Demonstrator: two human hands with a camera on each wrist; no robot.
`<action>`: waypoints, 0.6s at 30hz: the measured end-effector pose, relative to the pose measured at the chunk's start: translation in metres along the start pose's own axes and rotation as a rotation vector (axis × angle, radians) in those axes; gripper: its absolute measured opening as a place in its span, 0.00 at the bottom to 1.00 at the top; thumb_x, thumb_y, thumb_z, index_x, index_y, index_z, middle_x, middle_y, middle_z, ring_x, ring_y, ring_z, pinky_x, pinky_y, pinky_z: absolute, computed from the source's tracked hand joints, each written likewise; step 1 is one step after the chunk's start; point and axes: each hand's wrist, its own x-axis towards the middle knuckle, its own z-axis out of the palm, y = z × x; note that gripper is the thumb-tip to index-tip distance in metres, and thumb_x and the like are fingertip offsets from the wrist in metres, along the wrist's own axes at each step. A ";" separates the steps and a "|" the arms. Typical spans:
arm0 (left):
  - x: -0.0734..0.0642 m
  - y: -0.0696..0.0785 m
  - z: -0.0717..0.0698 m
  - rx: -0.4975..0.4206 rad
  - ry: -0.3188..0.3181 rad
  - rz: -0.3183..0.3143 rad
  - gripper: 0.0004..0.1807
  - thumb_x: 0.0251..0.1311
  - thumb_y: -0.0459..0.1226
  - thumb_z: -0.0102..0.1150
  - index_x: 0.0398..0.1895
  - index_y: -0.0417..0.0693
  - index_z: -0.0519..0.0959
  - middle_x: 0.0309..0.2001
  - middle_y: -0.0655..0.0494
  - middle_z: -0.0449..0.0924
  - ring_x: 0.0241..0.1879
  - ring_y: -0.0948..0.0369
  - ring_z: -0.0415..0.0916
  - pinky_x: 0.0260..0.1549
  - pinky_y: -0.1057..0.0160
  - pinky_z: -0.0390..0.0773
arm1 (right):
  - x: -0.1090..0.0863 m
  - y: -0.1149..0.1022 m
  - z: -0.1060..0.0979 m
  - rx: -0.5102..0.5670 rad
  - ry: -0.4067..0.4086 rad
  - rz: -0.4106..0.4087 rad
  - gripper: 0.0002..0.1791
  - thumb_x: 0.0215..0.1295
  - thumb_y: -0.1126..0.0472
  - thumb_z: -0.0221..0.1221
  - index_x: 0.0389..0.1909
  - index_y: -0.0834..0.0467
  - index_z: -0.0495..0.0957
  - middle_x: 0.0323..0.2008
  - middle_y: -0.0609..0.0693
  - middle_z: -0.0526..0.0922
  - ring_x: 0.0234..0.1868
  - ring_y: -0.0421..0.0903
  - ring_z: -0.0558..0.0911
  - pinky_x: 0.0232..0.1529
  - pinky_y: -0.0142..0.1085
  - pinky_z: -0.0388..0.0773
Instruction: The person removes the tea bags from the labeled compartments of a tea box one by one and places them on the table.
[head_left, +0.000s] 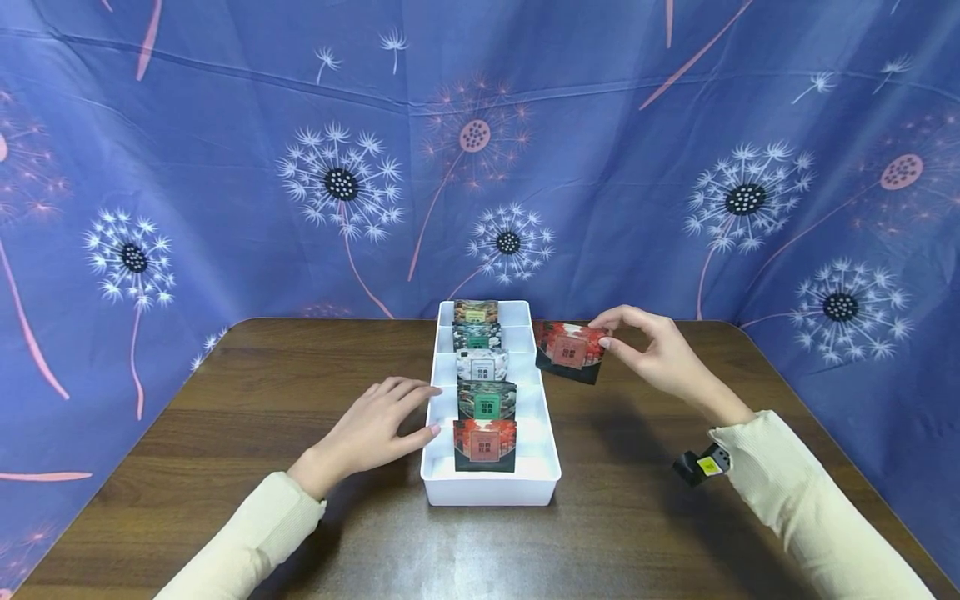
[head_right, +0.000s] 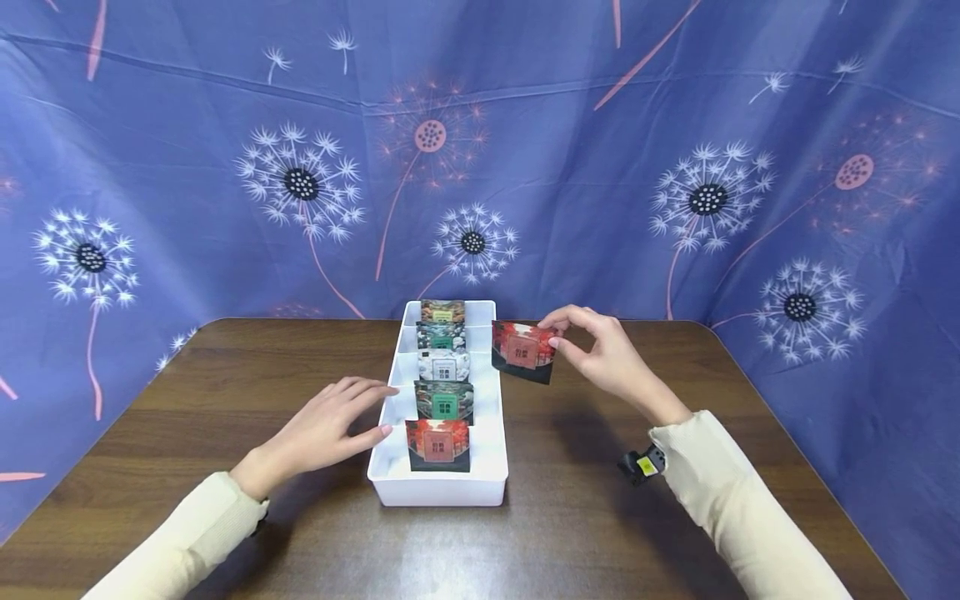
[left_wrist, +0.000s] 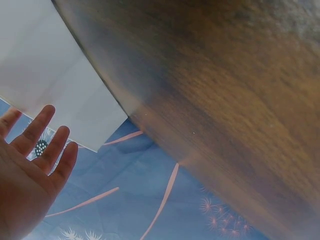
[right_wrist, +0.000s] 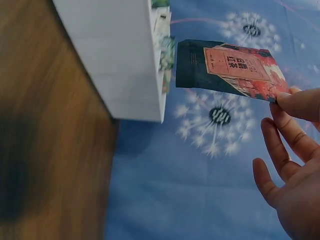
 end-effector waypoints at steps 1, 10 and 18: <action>0.000 0.000 0.000 0.001 0.000 -0.001 0.31 0.58 0.65 0.40 0.60 0.64 0.68 0.56 0.63 0.71 0.57 0.60 0.66 0.55 0.50 0.66 | 0.000 0.003 -0.001 0.001 0.004 0.010 0.12 0.52 0.78 0.59 0.38 0.65 0.78 0.34 0.57 0.82 0.36 0.42 0.77 0.41 0.21 0.67; 0.000 -0.001 0.001 0.006 0.012 0.016 0.32 0.58 0.65 0.37 0.60 0.63 0.68 0.56 0.64 0.71 0.57 0.61 0.66 0.54 0.51 0.67 | -0.006 0.030 -0.002 -0.027 0.036 0.078 0.12 0.51 0.78 0.59 0.38 0.67 0.78 0.30 0.58 0.82 0.33 0.39 0.78 0.38 0.20 0.68; 0.000 -0.001 0.000 0.002 0.009 0.012 0.32 0.58 0.66 0.37 0.60 0.63 0.68 0.56 0.64 0.72 0.57 0.61 0.66 0.54 0.51 0.67 | -0.015 0.073 0.008 -0.002 0.004 0.107 0.13 0.53 0.78 0.58 0.40 0.64 0.77 0.36 0.59 0.82 0.34 0.39 0.77 0.37 0.24 0.70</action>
